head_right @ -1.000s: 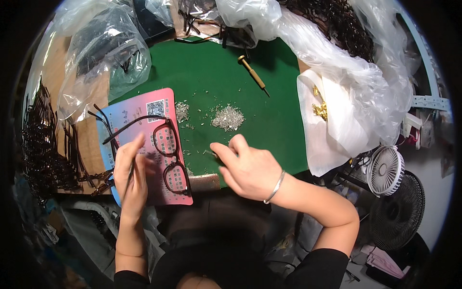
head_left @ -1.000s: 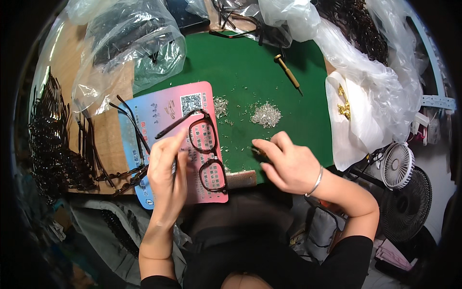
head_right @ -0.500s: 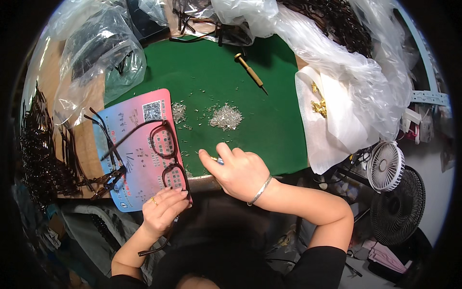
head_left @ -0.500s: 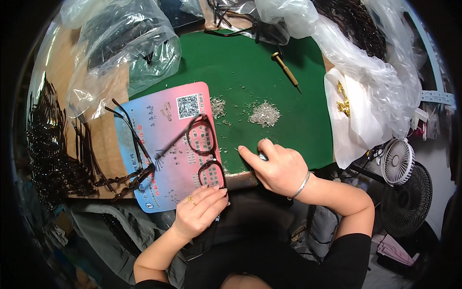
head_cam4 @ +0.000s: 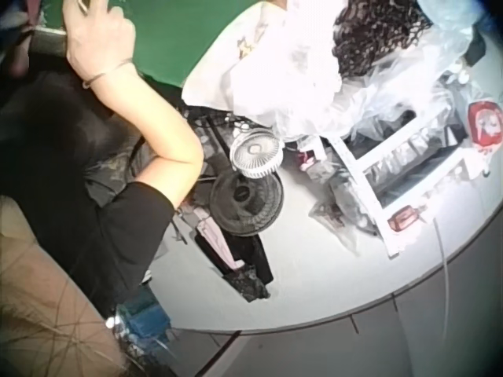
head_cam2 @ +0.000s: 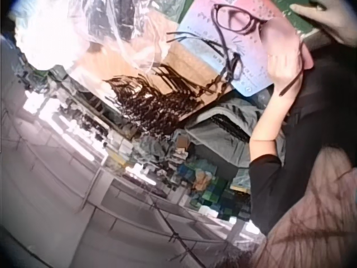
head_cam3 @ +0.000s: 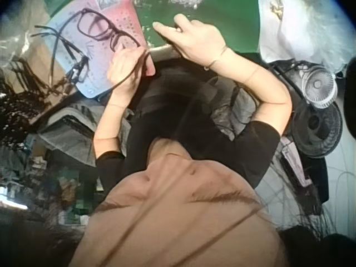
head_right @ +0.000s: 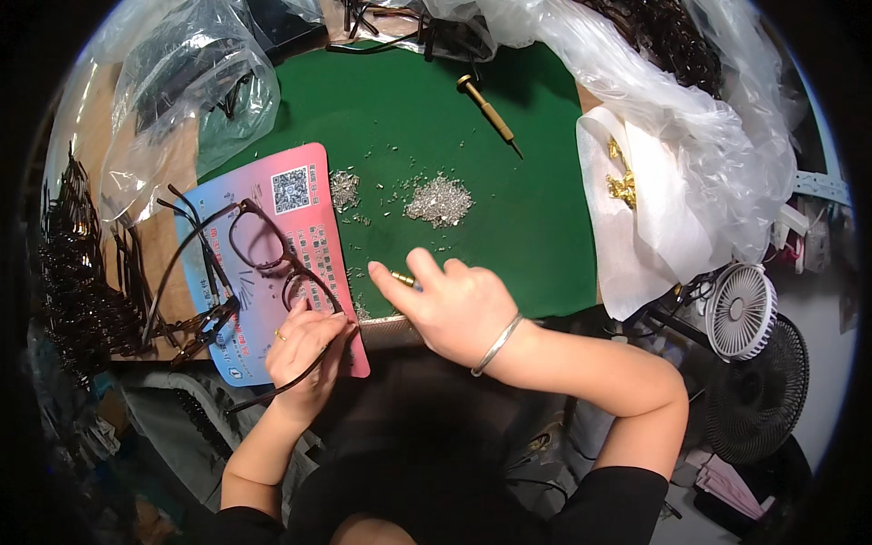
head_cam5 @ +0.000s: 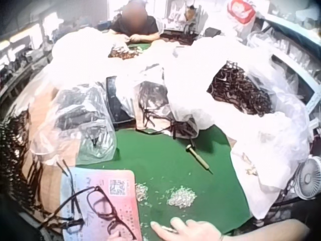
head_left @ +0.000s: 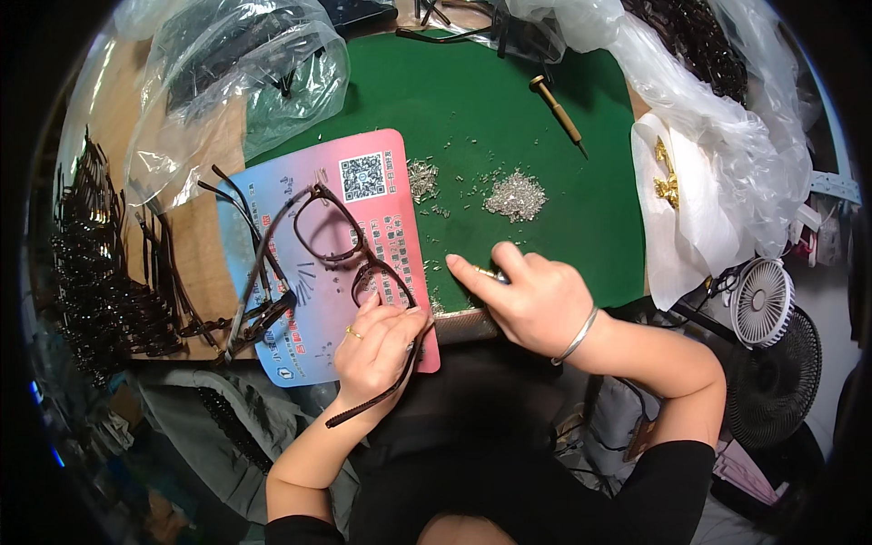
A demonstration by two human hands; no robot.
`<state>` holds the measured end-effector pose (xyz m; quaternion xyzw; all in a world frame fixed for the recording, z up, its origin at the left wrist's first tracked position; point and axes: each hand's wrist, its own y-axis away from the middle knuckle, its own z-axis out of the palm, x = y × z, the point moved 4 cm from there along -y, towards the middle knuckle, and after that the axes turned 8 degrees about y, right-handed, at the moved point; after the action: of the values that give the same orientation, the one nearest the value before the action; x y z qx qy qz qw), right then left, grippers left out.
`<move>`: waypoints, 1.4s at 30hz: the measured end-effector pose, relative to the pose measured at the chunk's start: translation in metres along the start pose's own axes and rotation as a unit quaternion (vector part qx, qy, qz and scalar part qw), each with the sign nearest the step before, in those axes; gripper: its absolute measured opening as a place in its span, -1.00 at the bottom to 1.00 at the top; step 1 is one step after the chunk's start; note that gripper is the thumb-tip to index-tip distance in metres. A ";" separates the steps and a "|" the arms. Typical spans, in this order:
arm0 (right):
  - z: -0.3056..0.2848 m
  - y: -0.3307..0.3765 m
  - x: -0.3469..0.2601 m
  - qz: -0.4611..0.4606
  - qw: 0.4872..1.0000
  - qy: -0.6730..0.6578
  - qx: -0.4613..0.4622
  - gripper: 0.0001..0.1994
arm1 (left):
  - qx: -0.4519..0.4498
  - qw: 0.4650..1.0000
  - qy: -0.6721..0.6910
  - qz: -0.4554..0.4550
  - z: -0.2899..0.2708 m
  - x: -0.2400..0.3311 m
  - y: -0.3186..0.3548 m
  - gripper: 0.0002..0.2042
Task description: The person assembles eyeglasses by hand, picking up frames and small metal components from a green mat, inserting parts into the frame, and placing completed glasses aside. The person repeatedly handles frames and components, using a small tool to assist with assembly.
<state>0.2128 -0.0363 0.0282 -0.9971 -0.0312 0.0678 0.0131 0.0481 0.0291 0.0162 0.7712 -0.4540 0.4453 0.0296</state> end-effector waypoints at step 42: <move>0.009 -0.017 -0.016 -0.238 0.962 -0.028 0.128 -0.76 | -0.025 0.997 0.022 0.071 -0.009 -0.015 0.000 -0.83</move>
<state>0.1945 -0.0201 0.0223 -0.9486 -0.2589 0.0945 0.1559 0.0396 0.0433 0.0108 0.7262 -0.5179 0.4512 0.0275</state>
